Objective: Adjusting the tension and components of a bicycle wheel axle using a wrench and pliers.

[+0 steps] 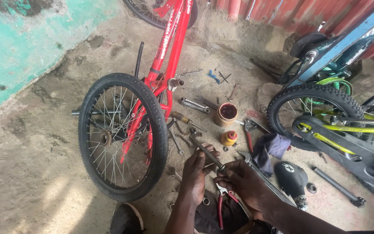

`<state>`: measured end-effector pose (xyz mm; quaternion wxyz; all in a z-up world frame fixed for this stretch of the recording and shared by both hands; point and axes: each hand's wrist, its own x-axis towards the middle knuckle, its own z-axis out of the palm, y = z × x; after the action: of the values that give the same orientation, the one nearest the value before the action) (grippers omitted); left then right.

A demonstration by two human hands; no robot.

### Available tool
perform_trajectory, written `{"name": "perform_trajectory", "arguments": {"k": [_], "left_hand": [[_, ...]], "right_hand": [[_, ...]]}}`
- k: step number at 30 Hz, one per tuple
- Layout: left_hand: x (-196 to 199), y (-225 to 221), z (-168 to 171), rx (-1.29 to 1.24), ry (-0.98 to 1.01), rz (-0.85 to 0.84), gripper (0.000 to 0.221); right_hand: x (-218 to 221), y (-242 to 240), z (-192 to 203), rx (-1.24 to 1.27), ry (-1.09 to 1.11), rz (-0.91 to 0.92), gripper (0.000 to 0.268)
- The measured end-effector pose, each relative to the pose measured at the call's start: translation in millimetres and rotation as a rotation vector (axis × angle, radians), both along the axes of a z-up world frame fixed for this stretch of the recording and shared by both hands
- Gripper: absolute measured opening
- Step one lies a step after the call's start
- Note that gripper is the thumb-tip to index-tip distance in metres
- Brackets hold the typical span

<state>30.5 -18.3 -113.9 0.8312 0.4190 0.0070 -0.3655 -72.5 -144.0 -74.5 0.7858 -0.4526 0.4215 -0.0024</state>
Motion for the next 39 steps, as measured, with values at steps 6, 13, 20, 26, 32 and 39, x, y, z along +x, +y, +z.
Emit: {"name": "perform_trajectory", "arguments": {"k": [6,13,20,26,32,39], "left_hand": [[3.5,-12.4,18.6,0.108,0.127,0.061,0.039],[-7.0,-12.1,-8.6,0.132,0.406,0.207,0.040],[0.3,-11.5,-66.6,0.239,0.746,0.468,0.035],[16.2,-26.0,-150.6,0.087,0.801,0.540,0.020],[29.5,-26.1,-141.0,0.128,0.757,0.458,0.035],[33.7,-25.4,-175.0,0.297,0.653,0.442,0.047]], "right_hand": [[3.3,-14.2,5.3,-0.095,0.050,0.067,0.021],[2.0,-36.4,-44.5,-0.291,0.022,0.211,0.011],[37.8,-59.2,-82.4,-1.066,0.157,0.958,0.027],[113.9,-88.8,-188.5,-1.151,0.006,0.910,0.012],[199.0,-87.3,-258.4,-1.270,0.014,0.543,0.026],[239.8,-72.6,-323.4,-1.513,0.017,0.537,0.016]]}}
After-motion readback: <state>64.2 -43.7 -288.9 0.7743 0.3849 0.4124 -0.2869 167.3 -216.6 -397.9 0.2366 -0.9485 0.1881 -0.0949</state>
